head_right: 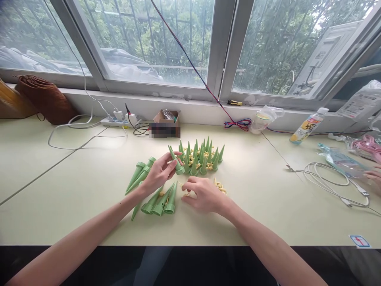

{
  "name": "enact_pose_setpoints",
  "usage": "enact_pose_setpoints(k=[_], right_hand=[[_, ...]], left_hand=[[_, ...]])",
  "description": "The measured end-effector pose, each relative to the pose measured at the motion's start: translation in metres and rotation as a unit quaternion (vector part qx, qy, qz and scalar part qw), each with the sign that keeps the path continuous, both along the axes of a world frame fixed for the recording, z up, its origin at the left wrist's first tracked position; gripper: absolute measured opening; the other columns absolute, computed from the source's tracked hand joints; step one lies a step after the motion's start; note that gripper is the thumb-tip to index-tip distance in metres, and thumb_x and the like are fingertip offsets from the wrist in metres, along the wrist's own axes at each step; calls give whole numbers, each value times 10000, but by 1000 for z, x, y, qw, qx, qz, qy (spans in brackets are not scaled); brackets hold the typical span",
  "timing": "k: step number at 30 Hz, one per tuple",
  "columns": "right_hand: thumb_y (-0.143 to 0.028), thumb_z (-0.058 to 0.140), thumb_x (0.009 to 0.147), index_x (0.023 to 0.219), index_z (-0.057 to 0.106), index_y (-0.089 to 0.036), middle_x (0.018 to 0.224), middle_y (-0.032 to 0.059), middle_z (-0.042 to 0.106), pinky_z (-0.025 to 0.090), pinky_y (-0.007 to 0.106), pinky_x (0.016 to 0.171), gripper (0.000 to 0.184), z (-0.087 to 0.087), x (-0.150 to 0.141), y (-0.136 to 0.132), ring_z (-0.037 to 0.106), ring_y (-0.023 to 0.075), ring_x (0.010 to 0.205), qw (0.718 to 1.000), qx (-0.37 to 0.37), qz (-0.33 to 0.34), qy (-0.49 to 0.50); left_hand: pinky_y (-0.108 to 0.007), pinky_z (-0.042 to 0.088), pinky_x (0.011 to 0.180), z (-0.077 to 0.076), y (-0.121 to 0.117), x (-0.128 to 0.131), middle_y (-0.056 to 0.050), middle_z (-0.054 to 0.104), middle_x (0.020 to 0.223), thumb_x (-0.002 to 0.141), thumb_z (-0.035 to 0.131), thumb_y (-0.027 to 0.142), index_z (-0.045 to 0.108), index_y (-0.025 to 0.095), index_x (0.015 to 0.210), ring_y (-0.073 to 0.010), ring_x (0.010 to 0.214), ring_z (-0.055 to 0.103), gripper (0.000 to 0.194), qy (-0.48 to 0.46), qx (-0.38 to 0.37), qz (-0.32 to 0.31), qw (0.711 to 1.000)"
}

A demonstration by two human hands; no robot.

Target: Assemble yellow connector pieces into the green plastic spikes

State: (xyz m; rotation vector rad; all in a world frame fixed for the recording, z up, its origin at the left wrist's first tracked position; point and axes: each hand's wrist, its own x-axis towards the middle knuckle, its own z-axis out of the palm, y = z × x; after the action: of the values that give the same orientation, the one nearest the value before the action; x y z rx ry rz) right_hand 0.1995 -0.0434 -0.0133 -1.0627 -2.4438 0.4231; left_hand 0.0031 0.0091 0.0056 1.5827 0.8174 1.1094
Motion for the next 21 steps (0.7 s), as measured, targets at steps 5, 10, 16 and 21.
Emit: enact_pose_setpoints(k=[5,10,16,21], right_hand=[[-221,609,930,922,663,-191,829,24,610,328,243,572,62,-8,-1,1,515,123,637,998,18,13,-61],[-195,512,989,909,647,-181,840,36,600,308,240,577,157,-11,-1,3,523,125,655,997,33,-11,-64],[-250,461,1029,904,635,-188,836,32,581,326,239,585,223,-10,-2,4,523,125,655,998,26,-33,-50],[-246,431,1038,920,638,-198,884,41,593,370,242,610,243,-12,-3,3,551,132,685,999,22,-30,-33]], left_hand=[[-189,293,386,-2,1,0,-74,651,921,935,570,437,549,146,1222,-35,443,385,409,9,3,6,1000],[-188,306,391,-6,2,-1,-69,653,911,935,575,436,544,154,1240,-38,450,386,417,22,2,6,1000],[-192,320,396,-5,1,-1,-66,651,906,936,575,430,536,162,1250,-47,457,402,415,32,4,8,999],[-188,322,401,-5,0,-2,-50,627,869,931,578,436,543,164,1234,-53,472,409,409,40,2,12,999]])
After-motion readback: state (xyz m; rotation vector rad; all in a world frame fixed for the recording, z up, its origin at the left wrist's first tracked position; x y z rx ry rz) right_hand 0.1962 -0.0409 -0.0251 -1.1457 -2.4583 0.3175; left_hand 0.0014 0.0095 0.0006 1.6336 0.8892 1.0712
